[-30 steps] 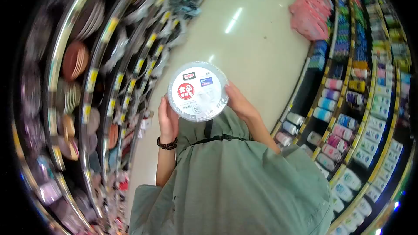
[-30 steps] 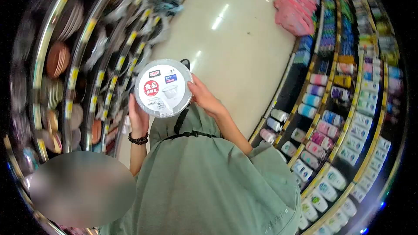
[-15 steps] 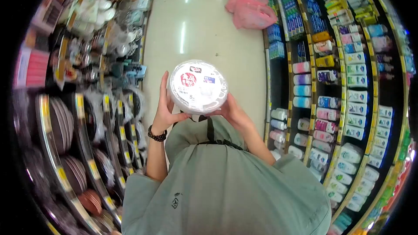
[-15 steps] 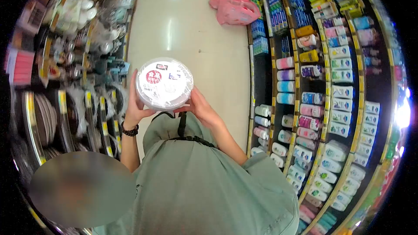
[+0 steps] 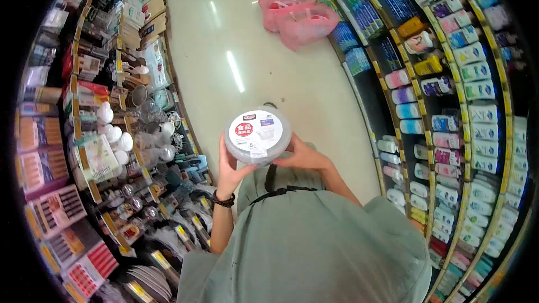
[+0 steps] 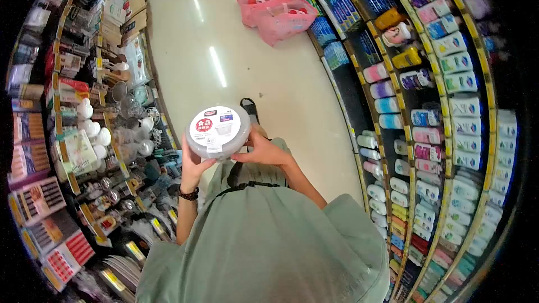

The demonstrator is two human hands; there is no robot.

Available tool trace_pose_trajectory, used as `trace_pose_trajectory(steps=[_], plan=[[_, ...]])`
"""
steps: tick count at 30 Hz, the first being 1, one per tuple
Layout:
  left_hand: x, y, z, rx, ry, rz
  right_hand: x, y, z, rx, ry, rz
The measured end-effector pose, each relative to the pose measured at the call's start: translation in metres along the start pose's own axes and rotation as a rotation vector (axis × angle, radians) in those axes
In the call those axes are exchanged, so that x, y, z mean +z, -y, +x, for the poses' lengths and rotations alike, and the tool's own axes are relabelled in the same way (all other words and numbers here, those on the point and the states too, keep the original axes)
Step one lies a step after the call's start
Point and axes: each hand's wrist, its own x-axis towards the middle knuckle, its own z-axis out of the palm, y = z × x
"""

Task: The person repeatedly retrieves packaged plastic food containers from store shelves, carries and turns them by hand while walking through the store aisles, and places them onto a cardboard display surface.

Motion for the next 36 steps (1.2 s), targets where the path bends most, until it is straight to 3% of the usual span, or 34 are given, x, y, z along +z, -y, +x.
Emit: trace_pose_trajectory(steps=[10,18,22,25,30,36], plan=[[-0.015,-0.07,0.224,0.012,-0.017,0.09,-0.116,0.12,0.205,-0.048,0.132,-0.185],[-0.075,-0.071,0.374,-0.07,-0.127,-0.092,-0.154,0.177,0.372,0.016,0.172,-0.311],[-0.123,-0.074,0.492,-0.055,-0.147,-0.124,-0.184,0.204,0.495,0.096,0.161,-0.359],[-0.165,-0.101,0.573,-0.204,-0.142,-0.263,-0.184,0.248,0.577,0.072,0.158,-0.477],[-0.219,-0.161,0.701,-0.143,-0.129,-0.245,-0.185,0.335,0.692,0.018,0.108,-0.565],[-0.255,-0.221,0.835,-0.048,-0.036,-0.09,-0.212,0.363,0.798,-0.067,0.0,-0.38]])
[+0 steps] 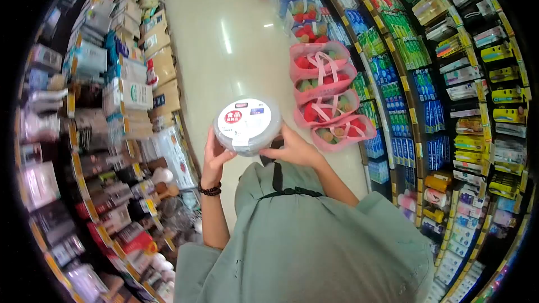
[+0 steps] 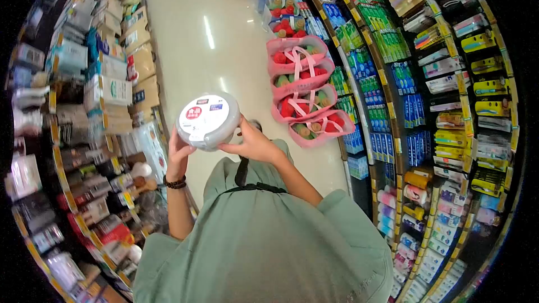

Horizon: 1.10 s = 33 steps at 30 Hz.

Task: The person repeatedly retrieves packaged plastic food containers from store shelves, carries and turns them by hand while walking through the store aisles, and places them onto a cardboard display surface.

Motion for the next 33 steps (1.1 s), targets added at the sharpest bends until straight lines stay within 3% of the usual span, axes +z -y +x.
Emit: trace_pose_trajectory(steps=[8,11,17,21,24,30,33], plan=[[-0.026,-0.009,0.175,-0.123,0.039,0.016,-0.083,-0.027,0.151,0.027,-0.057,0.119],[-0.031,-0.024,0.25,-0.188,0.043,0.162,-0.123,-0.02,0.227,0.085,-0.043,0.246],[-0.074,-0.091,0.423,-0.053,0.085,0.19,-0.208,0.067,0.403,-0.014,0.041,0.178],[-0.09,-0.141,0.514,0.087,-0.024,0.165,-0.236,0.108,0.508,-0.114,0.068,0.027],[-0.123,-0.141,0.568,0.044,-0.078,0.125,-0.244,0.118,0.574,-0.142,0.073,0.096],[-0.211,-0.136,0.686,-0.095,-0.108,-0.003,-0.265,0.125,0.726,-0.011,0.181,0.063],[-0.25,-0.164,0.768,-0.022,-0.116,0.036,-0.281,0.163,0.817,0.055,0.221,-0.111]])
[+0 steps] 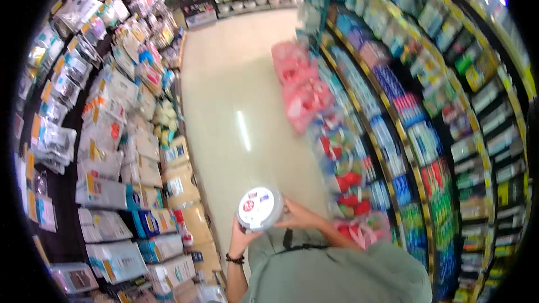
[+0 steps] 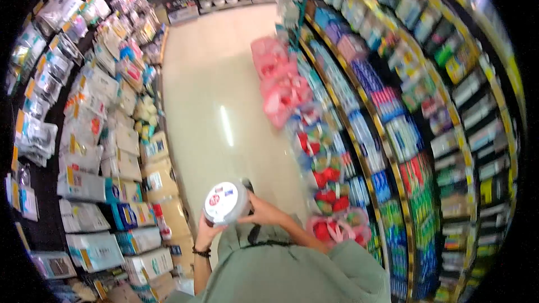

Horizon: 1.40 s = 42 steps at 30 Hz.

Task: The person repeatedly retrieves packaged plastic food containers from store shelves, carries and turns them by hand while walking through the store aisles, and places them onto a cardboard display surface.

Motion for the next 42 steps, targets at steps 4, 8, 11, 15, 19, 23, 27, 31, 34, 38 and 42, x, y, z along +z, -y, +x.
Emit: trace_pose_trajectory(steps=[4,8,11,15,19,23,27,31,34,38,42], plan=[[-0.04,-0.076,0.12,0.088,0.063,0.064,-0.054,0.061,0.108,-0.048,-0.034,0.088],[-0.072,-0.139,0.232,0.213,0.123,0.099,-0.11,0.099,0.198,-0.114,-0.113,0.002],[-0.074,-0.182,0.303,0.324,0.12,0.159,-0.142,0.123,0.252,-0.203,-0.168,0.061],[-0.088,-0.196,0.381,0.294,0.082,0.157,-0.179,0.136,0.324,-0.164,-0.129,0.198],[-0.113,-0.183,0.459,0.166,0.052,0.128,-0.225,0.116,0.405,-0.049,-0.059,0.244],[-0.137,-0.228,0.553,0.012,0.079,0.321,-0.289,0.118,0.51,-0.01,0.044,0.308],[-0.179,-0.285,0.658,0.093,0.064,0.431,-0.336,0.168,0.621,-0.018,0.077,0.347],[-0.211,-0.368,0.739,0.146,-0.031,0.752,-0.372,0.202,0.735,-0.174,0.101,0.208],[-0.226,-0.413,0.796,0.244,-0.154,0.948,-0.401,0.244,0.8,-0.193,0.102,0.143],[-0.268,-0.403,0.874,0.158,-0.123,0.729,-0.428,0.248,0.878,-0.108,0.105,0.088],[-0.31,-0.405,0.966,0.102,-0.055,0.66,-0.462,0.244,0.959,0.046,0.179,0.027]])
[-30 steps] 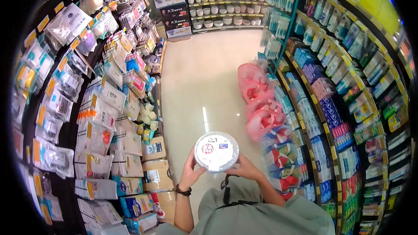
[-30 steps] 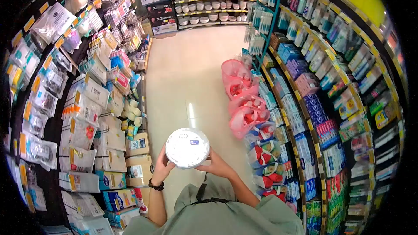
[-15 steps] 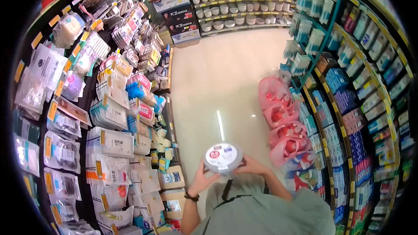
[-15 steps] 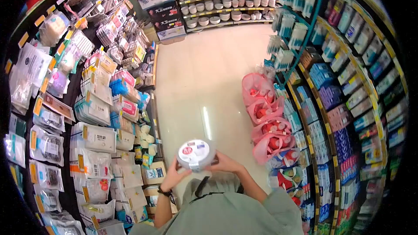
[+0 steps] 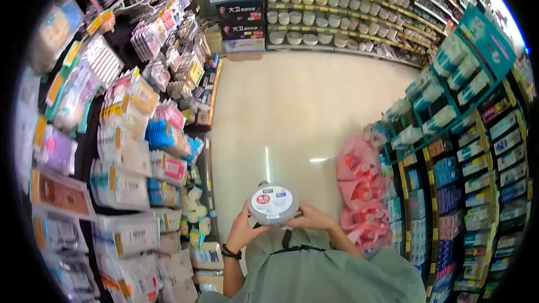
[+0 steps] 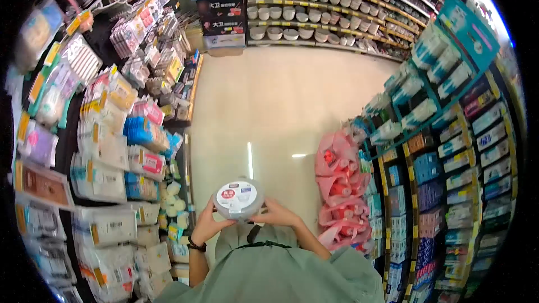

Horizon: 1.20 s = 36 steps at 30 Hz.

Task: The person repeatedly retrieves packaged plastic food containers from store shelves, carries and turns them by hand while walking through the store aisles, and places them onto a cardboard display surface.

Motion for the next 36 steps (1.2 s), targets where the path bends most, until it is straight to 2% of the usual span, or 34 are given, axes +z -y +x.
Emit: trace_pose_trajectory(steps=[3,5,9,11,14,16,18,20,23,26,27,30,33,36], plan=[[-0.039,-0.009,0.083,-0.014,0.022,-0.053,-0.031,0.033,0.056,0.02,-0.072,0.106],[-0.071,-0.024,0.143,0.063,0.022,-0.081,-0.063,0.059,0.101,0.012,-0.115,0.131],[-0.128,-0.027,0.268,0.152,0.007,0.068,-0.123,0.126,0.184,-0.081,-0.237,0.0],[-0.159,-0.054,0.318,0.204,0.03,0.119,-0.154,0.146,0.229,-0.147,-0.28,-0.064],[-0.185,-0.059,0.387,0.244,0.045,0.018,-0.183,0.159,0.286,-0.225,-0.335,0.123],[-0.197,-0.054,0.432,0.211,0.076,-0.021,-0.205,0.171,0.319,-0.156,-0.328,0.1],[-0.198,-0.02,0.469,0.206,0.072,-0.029,-0.231,0.177,0.355,-0.108,-0.306,0.102],[-0.202,-0.006,0.508,0.193,0.055,0.056,-0.262,0.179,0.397,-0.074,-0.272,0.131],[-0.217,-0.007,0.578,0.196,0.005,0.14,-0.322,0.159,0.469,-0.049,-0.217,0.051],[-0.255,-0.032,0.657,0.101,0.068,0.034,-0.378,0.199,0.538,-0.017,-0.163,-0.004],[-0.268,-0.039,0.683,0.158,0.049,0.056,-0.396,0.215,0.562,-0.001,-0.151,-0.035],[-0.3,-0.027,0.754,0.143,-0.127,-0.076,-0.448,0.251,0.65,-0.145,-0.132,-0.113],[-0.326,-0.034,0.816,0.231,-0.314,-0.273,-0.475,0.319,0.711,-0.378,-0.241,-0.28],[-0.344,-0.035,0.881,0.269,-0.406,-0.537,-0.498,0.361,0.757,-0.481,-0.321,-0.192]])
